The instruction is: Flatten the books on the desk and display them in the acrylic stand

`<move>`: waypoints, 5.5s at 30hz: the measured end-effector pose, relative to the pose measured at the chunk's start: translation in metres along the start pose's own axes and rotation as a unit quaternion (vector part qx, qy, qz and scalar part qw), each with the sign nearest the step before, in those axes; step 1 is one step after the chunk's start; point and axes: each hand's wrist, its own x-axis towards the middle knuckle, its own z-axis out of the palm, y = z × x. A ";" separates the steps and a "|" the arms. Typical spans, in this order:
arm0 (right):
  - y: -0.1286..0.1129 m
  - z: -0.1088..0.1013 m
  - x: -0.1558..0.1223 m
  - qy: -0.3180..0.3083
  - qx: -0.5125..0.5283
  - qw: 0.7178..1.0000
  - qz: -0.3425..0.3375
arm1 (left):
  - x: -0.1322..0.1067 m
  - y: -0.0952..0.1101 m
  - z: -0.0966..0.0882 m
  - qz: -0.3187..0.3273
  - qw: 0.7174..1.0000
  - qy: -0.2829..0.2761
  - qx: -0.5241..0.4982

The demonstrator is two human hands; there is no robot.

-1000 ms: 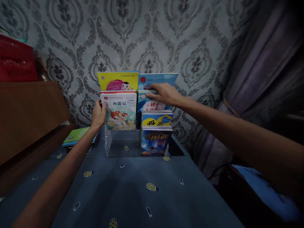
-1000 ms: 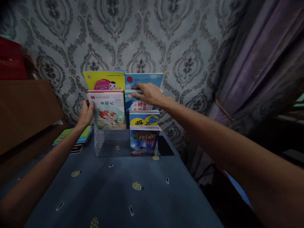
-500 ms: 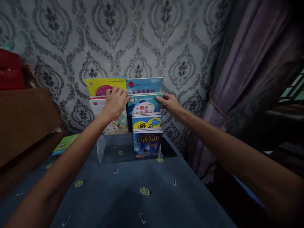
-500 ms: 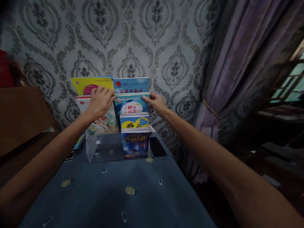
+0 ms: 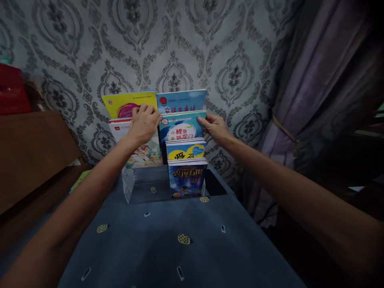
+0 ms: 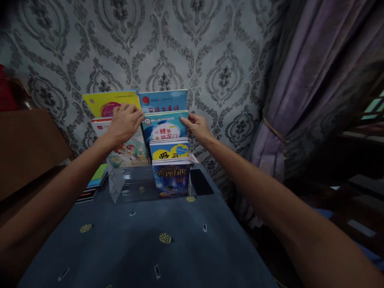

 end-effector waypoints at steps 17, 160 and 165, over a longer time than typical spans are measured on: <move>-0.028 0.028 -0.094 0.225 -0.275 0.922 -0.155 | -0.236 -0.124 0.012 -0.253 0.956 -0.143 0.039; -0.011 0.146 -0.342 -0.247 0.002 0.958 0.143 | -0.309 0.056 -0.085 -0.296 0.751 -0.127 -0.576; -0.005 0.161 -0.318 -0.197 0.028 0.947 0.251 | -0.274 0.057 -0.068 -0.418 0.650 0.010 -0.635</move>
